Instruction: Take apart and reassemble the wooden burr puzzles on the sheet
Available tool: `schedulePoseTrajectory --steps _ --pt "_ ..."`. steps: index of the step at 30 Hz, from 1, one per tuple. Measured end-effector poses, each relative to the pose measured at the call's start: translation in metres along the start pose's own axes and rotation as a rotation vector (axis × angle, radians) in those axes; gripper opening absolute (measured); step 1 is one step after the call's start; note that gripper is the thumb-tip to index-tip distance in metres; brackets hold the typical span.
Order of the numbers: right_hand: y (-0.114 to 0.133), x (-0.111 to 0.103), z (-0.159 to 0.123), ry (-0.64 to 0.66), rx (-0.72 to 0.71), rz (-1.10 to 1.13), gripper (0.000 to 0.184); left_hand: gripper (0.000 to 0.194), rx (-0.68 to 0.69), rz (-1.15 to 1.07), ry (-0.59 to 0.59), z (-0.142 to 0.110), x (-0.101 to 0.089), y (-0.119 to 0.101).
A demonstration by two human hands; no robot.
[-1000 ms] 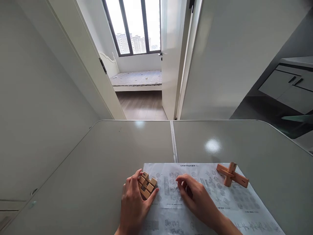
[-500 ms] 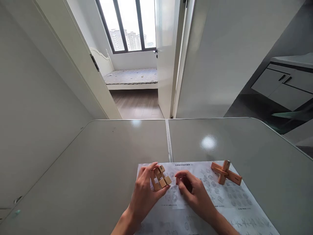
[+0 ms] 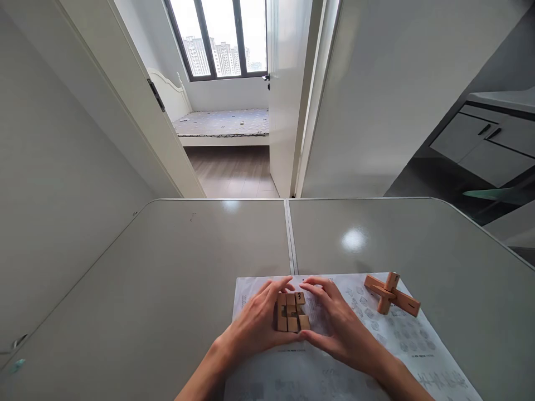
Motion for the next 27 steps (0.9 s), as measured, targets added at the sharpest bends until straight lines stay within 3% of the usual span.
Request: schedulePoseTrajectory --steps 4,8,14,19,27 --pt "-0.002 0.006 0.000 0.059 -0.008 -0.054 0.081 0.103 0.012 0.092 0.005 -0.004 -0.014 0.005" --pt "0.001 0.005 0.003 0.045 -0.003 -0.016 0.065 0.075 -0.017 0.111 0.016 -0.007 -0.023 0.012" --pt "-0.005 -0.002 0.002 -0.042 0.125 0.197 0.051 0.065 -0.113 -0.335 -0.120 -0.009 -0.034 0.026" --pt "-0.015 -0.001 -0.003 -0.111 0.183 0.289 0.056 0.066 -0.075 -0.525 -0.184 -0.010 -0.030 0.025" --pt "-0.012 0.000 -0.005 -0.143 0.185 0.476 0.058 0.068 -0.061 -0.444 -0.166 -0.009 -0.016 0.012"
Point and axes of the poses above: each hand's wrist, its own z-axis towards the middle knuckle, its own x-axis out of the palm, y = z × x, the point moved 6 cm from there along z, towards the middle knuckle, and after that the axes turned 5 degrees about y, right-handed, at the moved point
